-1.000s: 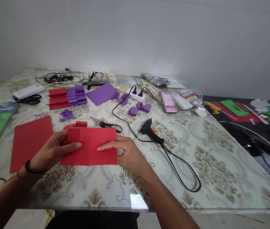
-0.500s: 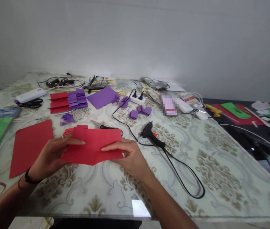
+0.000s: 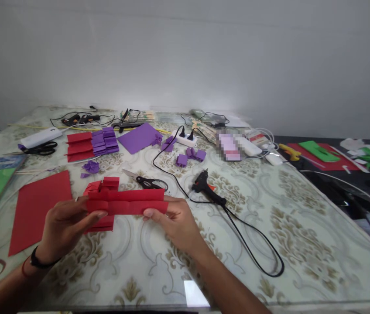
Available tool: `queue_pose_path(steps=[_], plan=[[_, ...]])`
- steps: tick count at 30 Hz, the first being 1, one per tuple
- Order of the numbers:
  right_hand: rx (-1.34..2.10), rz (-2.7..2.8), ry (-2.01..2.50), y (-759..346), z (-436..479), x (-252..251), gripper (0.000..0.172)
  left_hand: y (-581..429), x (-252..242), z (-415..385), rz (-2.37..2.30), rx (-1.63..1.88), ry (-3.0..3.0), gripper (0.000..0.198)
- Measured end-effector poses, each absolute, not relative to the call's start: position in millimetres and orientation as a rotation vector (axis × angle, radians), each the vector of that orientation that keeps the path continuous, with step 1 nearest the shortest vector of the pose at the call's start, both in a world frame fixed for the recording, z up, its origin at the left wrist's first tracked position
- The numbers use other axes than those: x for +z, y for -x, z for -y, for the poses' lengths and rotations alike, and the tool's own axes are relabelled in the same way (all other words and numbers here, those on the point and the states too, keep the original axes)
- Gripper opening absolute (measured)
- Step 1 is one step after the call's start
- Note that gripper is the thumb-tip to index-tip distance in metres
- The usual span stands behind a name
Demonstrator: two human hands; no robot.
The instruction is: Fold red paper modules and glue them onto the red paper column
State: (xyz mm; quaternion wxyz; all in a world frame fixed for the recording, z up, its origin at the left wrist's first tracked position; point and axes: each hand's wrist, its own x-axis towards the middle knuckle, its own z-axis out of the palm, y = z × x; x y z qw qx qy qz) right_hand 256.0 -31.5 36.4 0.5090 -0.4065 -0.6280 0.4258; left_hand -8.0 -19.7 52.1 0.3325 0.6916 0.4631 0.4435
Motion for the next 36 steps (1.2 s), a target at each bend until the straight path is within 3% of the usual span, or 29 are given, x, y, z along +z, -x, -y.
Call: queue_pose_path(steps=[5, 10, 13, 16, 19, 20, 21, 24, 25, 32, 36], plan=[[1.008, 1.405, 1.075, -247.1, 37.6, 34.8, 0.031, -0.6, 48.6, 22.9, -1.114, 1.217, -1.624, 0.022], [0.926, 1.520, 1.141, -247.4, 38.1, 34.0, 0.030, -1.6, 49.7, 19.1, -1.051, 1.045, -1.490, 0.057], [0.912, 1.568, 1.144, -246.7, 39.4, 33.0, 0.029, 3.2, 46.8, 16.4, -1.185, 0.949, -1.687, 0.036], [1.019, 1.429, 1.119, -242.2, 40.3, 29.7, 0.009, 6.0, 42.5, 15.6, -1.255, 0.939, -1.808, 0.022], [1.266, 1.122, 1.039, -235.5, 38.4, 25.3, 0.059, 3.3, 41.4, 16.6, -1.282, 0.999, -1.787, 0.021], [1.350, 1.038, 1.020, -233.5, 37.3, 23.8, 0.067, 1.6, 41.9, 17.1, -1.283, 1.019, -1.780, 0.021], [1.421, 0.982, 1.011, -231.9, 36.1, 22.4, 0.066, -0.3, 42.9, 17.5, -1.281, 1.033, -1.777, 0.021], [1.516, 0.934, 1.038, -229.9, 33.8, 18.6, 0.035, -4.9, 46.0, 18.5, -1.260, 1.002, -1.794, 0.030], [1.511, 0.937, 1.056, -230.1, 33.6, 17.8, 0.032, -5.8, 46.7, 18.9, -1.249, 0.983, -1.806, 0.031], [1.380, 1.084, 1.163, -235.6, 36.2, 20.5, 0.032, -3.9, 48.1, 20.1, -1.182, 0.913, -1.933, 0.023], [1.392, 1.198, 1.213, -235.1, 38.1, 24.8, 0.032, -3.1, 46.5, 19.5, -1.061, 0.848, -2.024, 0.035]])
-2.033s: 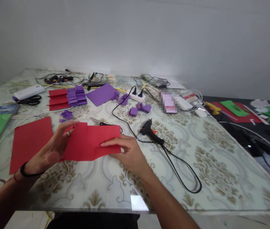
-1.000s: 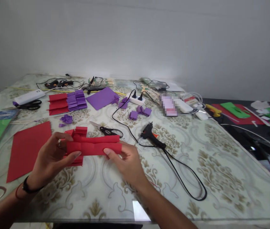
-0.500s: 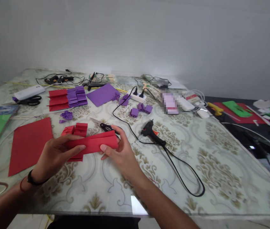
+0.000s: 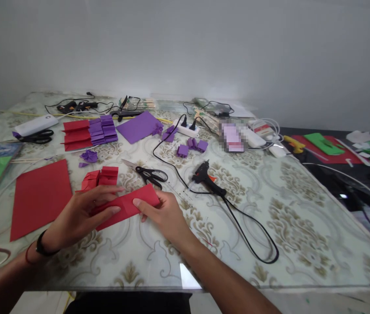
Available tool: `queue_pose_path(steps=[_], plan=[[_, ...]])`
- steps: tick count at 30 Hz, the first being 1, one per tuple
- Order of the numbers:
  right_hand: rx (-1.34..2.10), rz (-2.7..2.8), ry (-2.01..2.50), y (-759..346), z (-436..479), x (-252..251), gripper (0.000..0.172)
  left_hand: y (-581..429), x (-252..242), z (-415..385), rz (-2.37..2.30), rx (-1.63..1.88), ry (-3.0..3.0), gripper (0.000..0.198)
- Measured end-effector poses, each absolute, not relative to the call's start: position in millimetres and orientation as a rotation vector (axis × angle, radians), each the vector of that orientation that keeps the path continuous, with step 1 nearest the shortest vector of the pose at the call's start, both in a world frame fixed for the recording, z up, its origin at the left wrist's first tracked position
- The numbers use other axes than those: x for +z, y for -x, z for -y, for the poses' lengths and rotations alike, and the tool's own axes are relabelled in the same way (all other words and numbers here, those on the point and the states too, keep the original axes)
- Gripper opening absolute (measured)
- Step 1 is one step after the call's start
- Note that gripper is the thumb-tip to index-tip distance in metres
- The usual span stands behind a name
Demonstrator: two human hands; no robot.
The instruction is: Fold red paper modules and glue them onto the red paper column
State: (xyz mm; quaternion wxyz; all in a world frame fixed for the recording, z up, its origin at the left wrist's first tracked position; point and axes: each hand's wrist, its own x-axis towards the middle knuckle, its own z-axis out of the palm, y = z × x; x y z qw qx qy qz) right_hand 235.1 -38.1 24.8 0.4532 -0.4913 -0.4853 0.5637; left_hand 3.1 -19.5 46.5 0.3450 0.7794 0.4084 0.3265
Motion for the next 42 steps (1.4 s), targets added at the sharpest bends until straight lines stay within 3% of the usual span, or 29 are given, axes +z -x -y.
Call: queue_pose_path(steps=[7, 24, 30, 42], plan=[[1.385, 1.198, 1.223, -234.3, 37.0, 25.6, 0.034, -4.6, 37.5, 20.0, -0.854, 0.895, -2.234, 0.033], [1.379, 1.175, 1.176, -233.2, 37.4, 30.4, 0.034, -5.1, 42.2, 23.0, -0.915, 0.743, -2.122, 0.038], [1.334, 1.147, 1.163, -234.1, 38.4, 27.4, 0.035, -7.6, 46.6, 23.7, -1.010, 0.716, -1.892, 0.059], [1.232, 1.196, 1.227, -235.0, 37.5, 23.8, 0.034, -5.7, 41.6, 20.5, -0.871, 0.757, -2.157, 0.053]])
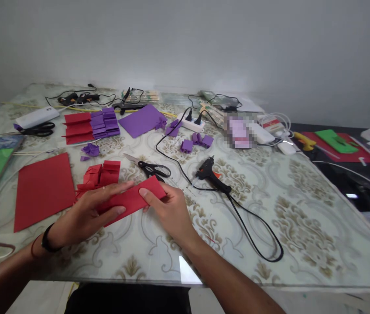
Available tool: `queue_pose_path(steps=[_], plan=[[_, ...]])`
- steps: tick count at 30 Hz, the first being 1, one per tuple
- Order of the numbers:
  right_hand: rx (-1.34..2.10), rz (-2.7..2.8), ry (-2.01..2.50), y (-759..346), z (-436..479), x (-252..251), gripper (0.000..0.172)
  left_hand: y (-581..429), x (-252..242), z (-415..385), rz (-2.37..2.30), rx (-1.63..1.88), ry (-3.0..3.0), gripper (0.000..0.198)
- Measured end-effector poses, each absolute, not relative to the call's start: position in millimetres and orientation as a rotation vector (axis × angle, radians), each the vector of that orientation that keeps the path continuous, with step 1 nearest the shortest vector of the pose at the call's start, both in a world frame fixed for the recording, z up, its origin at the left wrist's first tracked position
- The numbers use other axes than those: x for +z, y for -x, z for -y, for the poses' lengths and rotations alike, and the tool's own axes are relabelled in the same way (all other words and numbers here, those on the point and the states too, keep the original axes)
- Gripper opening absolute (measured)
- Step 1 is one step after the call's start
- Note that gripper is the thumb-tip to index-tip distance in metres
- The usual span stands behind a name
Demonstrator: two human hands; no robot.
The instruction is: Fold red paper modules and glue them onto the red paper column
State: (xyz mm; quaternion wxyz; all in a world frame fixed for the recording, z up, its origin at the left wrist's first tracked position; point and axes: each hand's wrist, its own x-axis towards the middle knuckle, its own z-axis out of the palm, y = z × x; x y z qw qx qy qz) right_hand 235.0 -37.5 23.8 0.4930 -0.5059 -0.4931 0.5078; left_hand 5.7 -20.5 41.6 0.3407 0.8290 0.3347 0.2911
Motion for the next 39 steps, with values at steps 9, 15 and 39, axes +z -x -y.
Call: queue_pose_path(steps=[9, 15, 39], plan=[[1.259, 1.214, 1.197, -233.5, 39.5, 28.4, 0.033, -3.9, 37.7, 19.9, -0.789, 0.711, -2.204, 0.051], [1.356, 1.069, 1.068, -232.6, 36.4, 21.5, 0.033, -6.0, 38.7, 22.0, -0.871, 0.811, -2.178, 0.053], [1.357, 1.115, 1.114, -236.6, 34.3, 25.8, 0.044, -2.6, 39.8, 19.1, -0.845, 0.677, -2.141, 0.070]])
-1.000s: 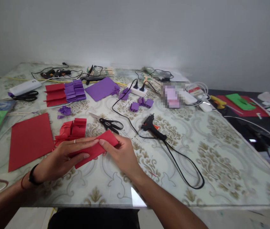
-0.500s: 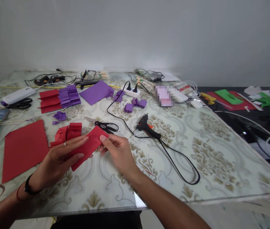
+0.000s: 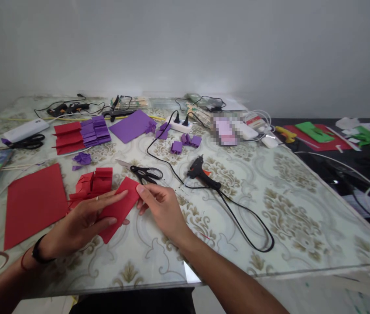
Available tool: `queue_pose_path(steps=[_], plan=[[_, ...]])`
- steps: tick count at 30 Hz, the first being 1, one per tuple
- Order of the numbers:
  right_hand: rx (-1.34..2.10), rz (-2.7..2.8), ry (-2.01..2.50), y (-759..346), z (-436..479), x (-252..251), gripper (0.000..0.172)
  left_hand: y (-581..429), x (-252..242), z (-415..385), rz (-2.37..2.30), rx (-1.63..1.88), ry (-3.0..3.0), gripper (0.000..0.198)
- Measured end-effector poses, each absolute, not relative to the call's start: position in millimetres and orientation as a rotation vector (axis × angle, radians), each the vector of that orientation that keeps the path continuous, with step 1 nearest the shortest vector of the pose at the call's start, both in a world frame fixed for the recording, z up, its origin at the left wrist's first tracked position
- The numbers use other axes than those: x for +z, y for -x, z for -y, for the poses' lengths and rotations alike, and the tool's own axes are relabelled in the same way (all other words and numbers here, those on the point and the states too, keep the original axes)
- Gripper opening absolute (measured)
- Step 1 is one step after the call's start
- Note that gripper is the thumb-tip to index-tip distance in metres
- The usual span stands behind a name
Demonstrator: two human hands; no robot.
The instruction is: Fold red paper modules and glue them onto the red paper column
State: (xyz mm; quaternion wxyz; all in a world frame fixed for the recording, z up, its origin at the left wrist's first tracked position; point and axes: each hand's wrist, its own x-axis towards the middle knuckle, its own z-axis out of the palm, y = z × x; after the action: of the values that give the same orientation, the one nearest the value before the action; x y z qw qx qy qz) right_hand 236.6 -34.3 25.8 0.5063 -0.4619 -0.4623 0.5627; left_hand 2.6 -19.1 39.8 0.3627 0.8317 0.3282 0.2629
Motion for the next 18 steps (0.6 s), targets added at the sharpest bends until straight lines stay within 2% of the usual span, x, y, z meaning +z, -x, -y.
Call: queue_pose_path(steps=[18], plan=[[1.272, 1.248, 1.220, -236.8, 33.4, 32.6, 0.048, -2.3, 49.0, 18.1, -0.890, 0.581, -1.985, 0.067]])
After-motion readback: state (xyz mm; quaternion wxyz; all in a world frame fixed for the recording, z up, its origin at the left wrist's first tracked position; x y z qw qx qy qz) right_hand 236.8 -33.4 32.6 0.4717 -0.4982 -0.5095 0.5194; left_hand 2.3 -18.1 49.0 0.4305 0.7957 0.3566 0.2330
